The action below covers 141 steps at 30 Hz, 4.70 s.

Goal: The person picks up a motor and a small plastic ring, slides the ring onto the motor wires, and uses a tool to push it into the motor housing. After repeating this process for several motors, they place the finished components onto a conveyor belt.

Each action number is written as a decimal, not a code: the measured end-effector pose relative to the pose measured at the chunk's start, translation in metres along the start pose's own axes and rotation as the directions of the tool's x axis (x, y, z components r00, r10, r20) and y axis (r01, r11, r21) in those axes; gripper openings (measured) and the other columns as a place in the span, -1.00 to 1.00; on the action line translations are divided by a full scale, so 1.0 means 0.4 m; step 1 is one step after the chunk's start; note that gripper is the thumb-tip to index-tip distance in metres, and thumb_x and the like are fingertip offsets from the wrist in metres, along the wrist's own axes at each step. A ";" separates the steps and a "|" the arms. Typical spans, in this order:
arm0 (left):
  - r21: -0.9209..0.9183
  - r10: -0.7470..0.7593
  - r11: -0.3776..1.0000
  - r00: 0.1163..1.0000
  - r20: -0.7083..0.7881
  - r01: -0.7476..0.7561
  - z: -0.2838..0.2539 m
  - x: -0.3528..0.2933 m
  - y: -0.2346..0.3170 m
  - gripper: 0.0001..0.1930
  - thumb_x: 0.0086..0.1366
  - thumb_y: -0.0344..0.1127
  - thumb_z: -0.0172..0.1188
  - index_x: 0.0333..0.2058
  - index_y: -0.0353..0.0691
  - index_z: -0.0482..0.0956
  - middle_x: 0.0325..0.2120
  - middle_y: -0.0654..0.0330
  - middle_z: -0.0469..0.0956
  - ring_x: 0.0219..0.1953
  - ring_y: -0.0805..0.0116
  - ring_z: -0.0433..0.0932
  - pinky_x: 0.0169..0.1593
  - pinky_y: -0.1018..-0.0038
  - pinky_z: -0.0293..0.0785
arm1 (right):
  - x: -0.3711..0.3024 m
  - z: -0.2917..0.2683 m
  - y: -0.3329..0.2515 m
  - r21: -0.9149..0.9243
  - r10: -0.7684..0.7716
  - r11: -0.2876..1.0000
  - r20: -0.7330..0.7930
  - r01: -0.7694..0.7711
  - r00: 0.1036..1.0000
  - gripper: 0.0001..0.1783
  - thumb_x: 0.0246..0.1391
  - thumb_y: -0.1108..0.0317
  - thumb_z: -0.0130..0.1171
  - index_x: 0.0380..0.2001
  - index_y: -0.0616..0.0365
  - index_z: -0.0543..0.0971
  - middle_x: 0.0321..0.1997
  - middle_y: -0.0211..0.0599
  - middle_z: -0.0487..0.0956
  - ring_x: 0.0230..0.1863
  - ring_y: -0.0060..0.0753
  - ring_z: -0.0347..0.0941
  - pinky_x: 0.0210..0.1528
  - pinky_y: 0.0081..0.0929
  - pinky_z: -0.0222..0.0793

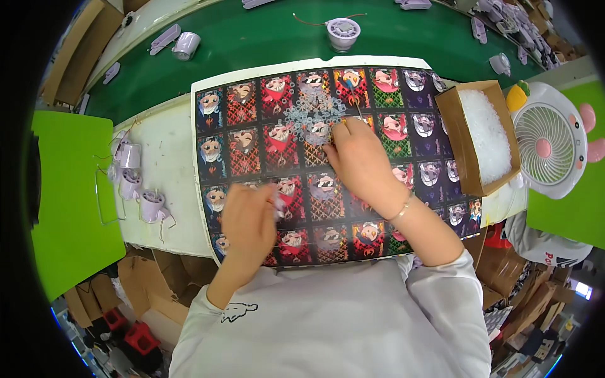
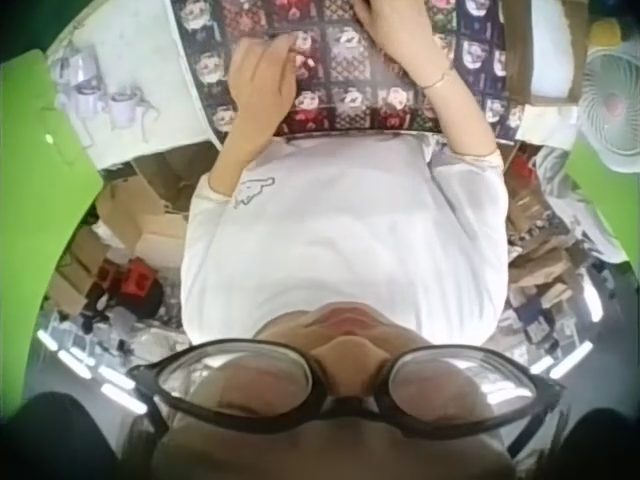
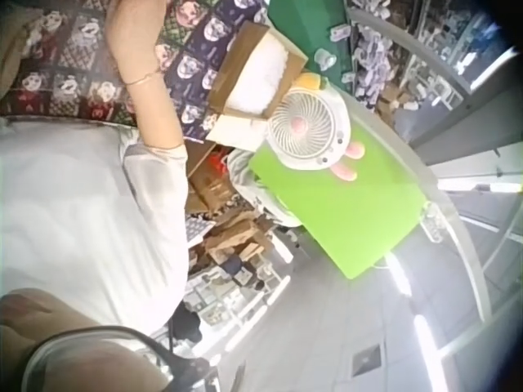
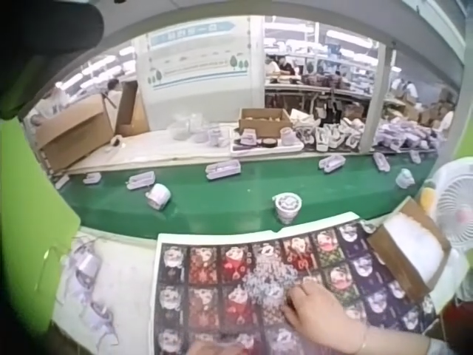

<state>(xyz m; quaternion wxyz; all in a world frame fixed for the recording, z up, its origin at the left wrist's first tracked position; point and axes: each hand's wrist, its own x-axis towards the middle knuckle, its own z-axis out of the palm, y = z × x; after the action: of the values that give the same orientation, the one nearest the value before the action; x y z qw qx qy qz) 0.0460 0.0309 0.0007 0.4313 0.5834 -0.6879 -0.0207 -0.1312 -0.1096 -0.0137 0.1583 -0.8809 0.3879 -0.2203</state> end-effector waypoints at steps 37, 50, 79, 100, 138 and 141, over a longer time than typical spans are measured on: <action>-0.408 -0.168 0.869 0.942 0.292 0.281 0.111 0.036 0.024 -0.67 0.08 -0.55 0.13 -0.12 -0.37 0.54 -0.16 -0.06 0.55 -0.18 -0.03 0.57 -0.10 0.25 0.51 | -0.115 -0.113 -0.014 0.857 0.261 -0.327 0.486 -0.398 0.834 -0.80 0.30 0.40 -0.03 -0.21 0.27 0.56 -0.40 -0.32 0.56 -0.44 -0.57 0.43 -0.42 -0.60 0.38; -0.444 -0.291 0.796 0.903 0.317 0.412 0.126 0.021 0.019 -0.63 0.12 -0.52 0.13 -0.04 -0.30 0.58 -0.27 0.02 0.52 -0.37 0.13 0.54 -0.25 0.29 0.50 | -0.036 -0.103 -0.024 0.353 -0.113 0.931 0.032 0.094 0.993 -0.74 -0.16 0.70 0.13 -0.33 0.23 0.60 -0.38 -0.19 0.55 -0.38 -0.16 0.48 -0.28 -0.33 0.42; -0.401 -0.289 0.839 0.926 0.244 0.368 0.147 0.024 0.026 -0.59 0.10 -0.62 0.06 -0.03 -0.32 0.57 -0.30 0.00 0.55 -0.31 0.11 0.58 -0.24 0.35 0.50 | -0.163 -0.042 -0.143 0.138 0.071 0.989 -0.100 -0.057 0.992 -0.69 -0.10 0.66 0.26 -0.21 0.28 0.55 -0.38 -0.18 0.48 -0.41 -0.15 0.49 -0.43 -0.32 0.42; -0.415 -0.296 0.836 0.932 0.209 0.359 0.148 0.014 0.027 -0.69 0.15 -0.60 0.05 -0.11 -0.35 0.58 -0.34 -0.02 0.55 -0.32 0.06 0.54 -0.25 0.29 0.46 | 0.021 -0.183 -0.069 0.081 -0.288 0.956 0.422 0.280 0.860 -0.80 -0.23 0.53 0.21 -0.41 0.17 0.56 -0.46 -0.24 0.43 -0.44 -0.06 0.47 -0.44 -0.23 0.37; -0.680 -0.068 0.719 0.989 0.133 0.141 0.090 0.061 0.033 -0.75 0.05 -0.69 0.16 -0.27 -0.29 0.61 -0.41 0.16 0.60 -0.38 0.21 0.49 -0.27 0.37 0.39 | 0.044 -0.005 0.063 -0.035 0.051 0.998 0.003 -0.050 0.999 -0.90 -0.05 0.54 0.22 -0.41 0.23 0.52 -0.37 -0.13 0.46 -0.32 -0.01 0.47 -0.28 -0.22 0.42; -0.666 -0.094 0.728 0.985 0.142 0.165 0.089 0.064 0.024 -0.75 0.03 -0.66 0.19 -0.28 -0.27 0.62 -0.43 0.15 0.58 -0.40 0.17 0.50 -0.28 0.34 0.42 | 0.058 0.010 0.074 0.025 -0.126 0.992 0.010 0.126 0.992 -0.91 -0.03 0.55 0.21 -0.41 0.23 0.51 -0.37 -0.14 0.45 -0.30 -0.02 0.46 -0.28 -0.20 0.41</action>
<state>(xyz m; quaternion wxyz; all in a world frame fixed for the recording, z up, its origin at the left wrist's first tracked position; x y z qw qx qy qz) 0.0179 -0.0039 -0.0020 0.5763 0.4321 -0.6117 -0.3272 -0.1334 -0.1460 -0.0242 0.1571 -0.9029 0.3279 -0.2294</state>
